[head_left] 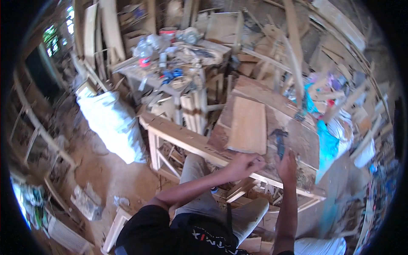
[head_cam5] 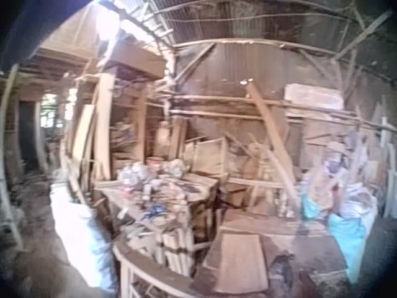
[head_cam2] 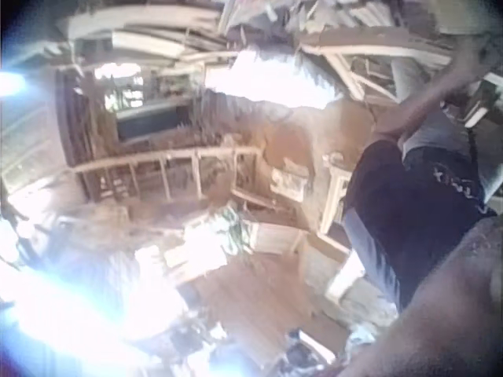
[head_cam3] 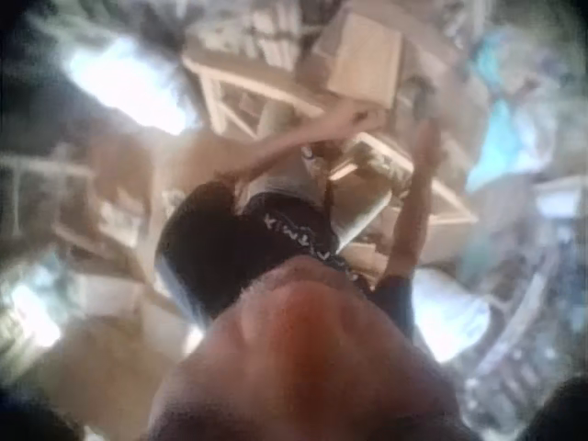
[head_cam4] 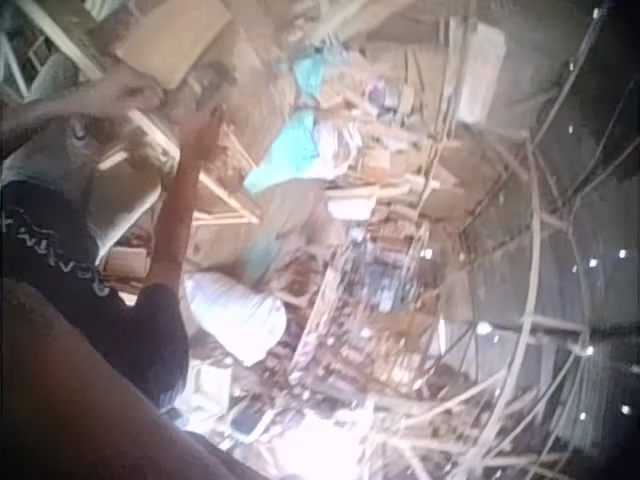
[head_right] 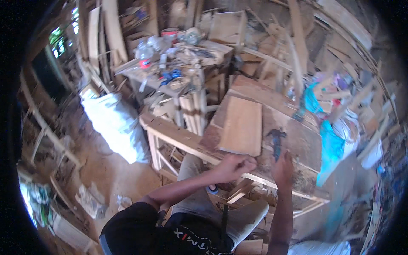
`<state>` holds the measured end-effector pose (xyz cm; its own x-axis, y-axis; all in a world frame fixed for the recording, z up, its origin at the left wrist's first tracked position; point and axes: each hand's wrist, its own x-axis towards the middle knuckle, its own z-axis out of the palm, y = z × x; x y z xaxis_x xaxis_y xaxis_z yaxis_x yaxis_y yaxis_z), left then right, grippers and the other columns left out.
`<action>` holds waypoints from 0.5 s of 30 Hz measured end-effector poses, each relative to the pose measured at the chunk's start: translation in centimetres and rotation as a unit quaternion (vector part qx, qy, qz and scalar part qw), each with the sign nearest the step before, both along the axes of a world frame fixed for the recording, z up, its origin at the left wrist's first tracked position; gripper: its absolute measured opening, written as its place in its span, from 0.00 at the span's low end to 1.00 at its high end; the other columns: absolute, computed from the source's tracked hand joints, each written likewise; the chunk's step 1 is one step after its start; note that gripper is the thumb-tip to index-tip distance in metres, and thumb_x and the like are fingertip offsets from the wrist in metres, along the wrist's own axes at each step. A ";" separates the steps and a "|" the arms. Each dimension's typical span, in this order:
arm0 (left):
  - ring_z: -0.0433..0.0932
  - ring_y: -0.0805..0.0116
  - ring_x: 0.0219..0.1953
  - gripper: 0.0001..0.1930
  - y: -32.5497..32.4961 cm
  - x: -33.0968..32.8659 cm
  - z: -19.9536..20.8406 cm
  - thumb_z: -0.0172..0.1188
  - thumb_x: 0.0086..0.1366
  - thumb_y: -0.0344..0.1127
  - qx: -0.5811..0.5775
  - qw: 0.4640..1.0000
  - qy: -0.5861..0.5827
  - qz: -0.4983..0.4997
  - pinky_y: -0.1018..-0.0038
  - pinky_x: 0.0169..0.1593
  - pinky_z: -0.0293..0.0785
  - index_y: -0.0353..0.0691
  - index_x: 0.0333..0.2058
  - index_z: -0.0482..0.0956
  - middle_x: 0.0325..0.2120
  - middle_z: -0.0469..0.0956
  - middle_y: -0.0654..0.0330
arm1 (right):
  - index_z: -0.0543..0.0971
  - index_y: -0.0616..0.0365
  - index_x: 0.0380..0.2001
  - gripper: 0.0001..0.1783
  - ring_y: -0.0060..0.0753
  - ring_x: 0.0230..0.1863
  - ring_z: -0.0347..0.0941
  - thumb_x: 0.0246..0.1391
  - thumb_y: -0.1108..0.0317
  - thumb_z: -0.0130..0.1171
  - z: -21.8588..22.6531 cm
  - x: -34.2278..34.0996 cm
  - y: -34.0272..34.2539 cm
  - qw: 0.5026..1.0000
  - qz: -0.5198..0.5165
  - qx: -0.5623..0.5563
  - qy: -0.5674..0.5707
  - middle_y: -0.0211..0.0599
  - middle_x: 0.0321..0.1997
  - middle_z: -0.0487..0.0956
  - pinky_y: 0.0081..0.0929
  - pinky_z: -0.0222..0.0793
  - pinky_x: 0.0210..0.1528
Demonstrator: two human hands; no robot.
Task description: The person uses a saw to cut a curved shape into a piece of wood according to marked lines on a workbench. The person then picks up the cut piece and another wooden component from the floor.
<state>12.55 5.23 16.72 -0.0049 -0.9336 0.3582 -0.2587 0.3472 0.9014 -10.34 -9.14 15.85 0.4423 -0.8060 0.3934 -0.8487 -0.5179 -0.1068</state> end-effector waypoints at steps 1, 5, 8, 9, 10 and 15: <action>0.89 0.59 0.44 0.18 -0.3 0.0 -0.4 0.63 0.75 0.43 0.017 1.000 -0.015 -0.010 0.64 0.50 0.82 0.32 0.50 0.83 0.39 0.88 0.49 | 0.73 0.67 0.64 0.29 0.70 0.61 0.76 0.67 0.58 0.61 -0.9 0.4 -0.1 1.000 -0.014 0.007 -0.024 0.66 0.61 0.79 0.57 0.71 0.65; 0.87 0.51 0.46 0.24 -0.5 0.4 -0.1 0.59 0.77 0.52 0.071 0.997 -0.008 0.002 0.59 0.53 0.80 0.32 0.52 0.83 0.40 0.86 0.41 | 0.74 0.67 0.63 0.25 0.70 0.60 0.77 0.72 0.61 0.56 0.7 2.1 1.3 0.987 -0.051 0.059 -0.141 0.68 0.60 0.79 0.53 0.73 0.63; 0.85 0.60 0.43 0.24 -0.7 0.3 -0.6 0.56 0.79 0.53 0.111 0.985 0.128 -0.001 0.64 0.51 0.78 0.36 0.54 0.83 0.40 0.86 0.44 | 0.74 0.66 0.64 0.24 0.68 0.57 0.78 0.74 0.60 0.54 3.5 6.4 7.6 0.956 -0.014 0.071 -0.284 0.65 0.58 0.80 0.49 0.74 0.60; 0.84 0.60 0.46 0.25 -1.0 0.3 0.3 0.54 0.80 0.53 0.098 0.973 0.210 -0.006 0.65 0.53 0.78 0.35 0.58 0.80 0.42 0.86 0.46 | 0.75 0.65 0.64 0.23 0.66 0.56 0.79 0.75 0.60 0.53 3.7 7.5 9.1 0.954 0.015 0.024 -0.297 0.63 0.58 0.80 0.48 0.75 0.59; 0.83 0.61 0.49 0.26 -0.9 0.5 0.9 0.51 0.82 0.53 0.092 0.954 0.287 -0.003 0.66 0.56 0.77 0.35 0.61 0.77 0.45 0.85 0.49 | 0.75 0.64 0.64 0.24 0.63 0.57 0.79 0.74 0.59 0.53 3.5 8.9 10.2 0.961 0.067 0.023 -0.268 0.61 0.59 0.80 0.48 0.75 0.60; 0.82 0.71 0.41 0.17 -2.0 11.1 3.6 0.49 0.84 0.46 0.022 0.924 0.316 0.215 0.73 0.48 0.78 0.37 0.49 0.76 0.38 0.84 0.59 | 0.73 0.62 0.67 0.29 0.60 0.63 0.75 0.70 0.57 0.58 4.3 12.1 10.4 0.936 0.250 0.134 -0.210 0.58 0.64 0.74 0.51 0.71 0.65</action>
<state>23.70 3.20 20.33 0.5666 -0.8146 0.1245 0.2179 0.2939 0.9307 1.78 1.26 20.10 0.6431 -0.6338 0.4298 -0.3612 -0.7460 -0.5595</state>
